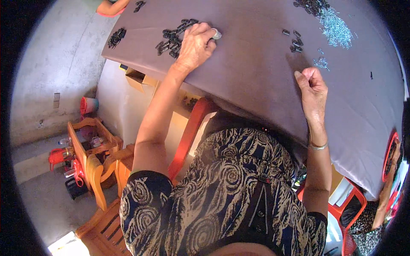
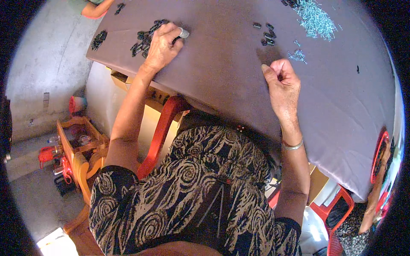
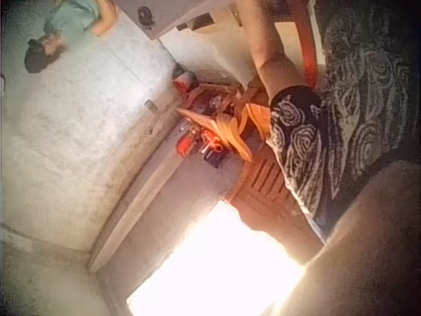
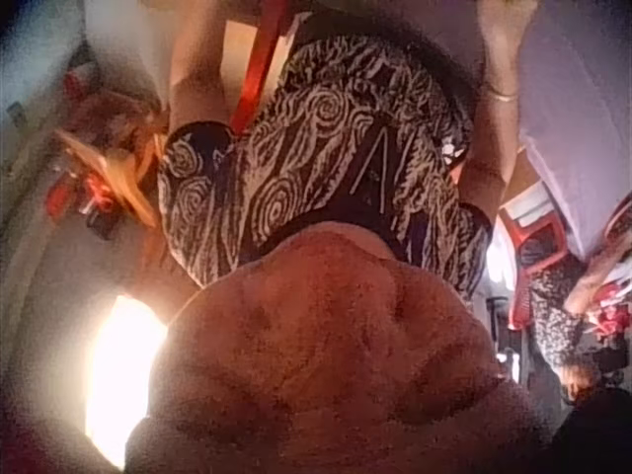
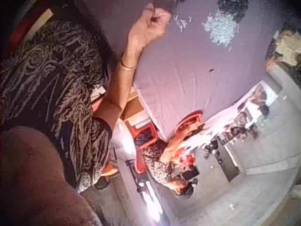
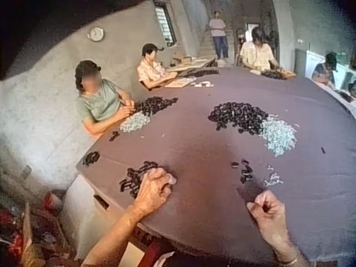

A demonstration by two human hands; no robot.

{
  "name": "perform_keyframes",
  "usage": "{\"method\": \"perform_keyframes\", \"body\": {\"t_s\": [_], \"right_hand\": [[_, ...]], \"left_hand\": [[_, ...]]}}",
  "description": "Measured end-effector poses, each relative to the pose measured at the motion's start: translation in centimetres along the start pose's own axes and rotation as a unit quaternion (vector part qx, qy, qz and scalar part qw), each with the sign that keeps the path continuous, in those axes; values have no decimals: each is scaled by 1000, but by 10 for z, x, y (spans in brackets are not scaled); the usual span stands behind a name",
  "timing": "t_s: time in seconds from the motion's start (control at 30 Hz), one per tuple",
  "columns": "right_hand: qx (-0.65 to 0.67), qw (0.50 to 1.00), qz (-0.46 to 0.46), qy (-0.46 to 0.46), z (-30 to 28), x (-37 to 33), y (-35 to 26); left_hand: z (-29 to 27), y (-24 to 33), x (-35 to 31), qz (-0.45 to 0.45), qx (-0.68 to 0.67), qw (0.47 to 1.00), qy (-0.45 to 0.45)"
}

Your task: Assembling small black rings onto a white component at a workshop table.

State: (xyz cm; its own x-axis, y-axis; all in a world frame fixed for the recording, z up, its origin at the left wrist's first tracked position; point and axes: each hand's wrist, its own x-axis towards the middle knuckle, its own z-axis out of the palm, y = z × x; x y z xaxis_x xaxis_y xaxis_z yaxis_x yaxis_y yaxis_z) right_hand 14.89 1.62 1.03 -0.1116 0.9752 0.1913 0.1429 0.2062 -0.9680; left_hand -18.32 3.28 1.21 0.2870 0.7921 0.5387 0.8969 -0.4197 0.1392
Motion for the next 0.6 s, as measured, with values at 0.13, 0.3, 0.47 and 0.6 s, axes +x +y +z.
{"method": "perform_keyframes", "body": {"t_s": [0.13,0.3,0.47,0.6], "right_hand": [[6,1000,-14,-5,1,0,1],[20,1000,-5,-16,4,0,-1],[13,1000,-7,-17,3,-2,-1],[4,1000,-22,-17,2,-4,3]], "left_hand": [[-13,4,-12,-3,23,999,44],[-12,25,-14,-37,-36,998,45],[4,54,19,6,-75,995,61],[16,35,32,9,27,999,34]]}}
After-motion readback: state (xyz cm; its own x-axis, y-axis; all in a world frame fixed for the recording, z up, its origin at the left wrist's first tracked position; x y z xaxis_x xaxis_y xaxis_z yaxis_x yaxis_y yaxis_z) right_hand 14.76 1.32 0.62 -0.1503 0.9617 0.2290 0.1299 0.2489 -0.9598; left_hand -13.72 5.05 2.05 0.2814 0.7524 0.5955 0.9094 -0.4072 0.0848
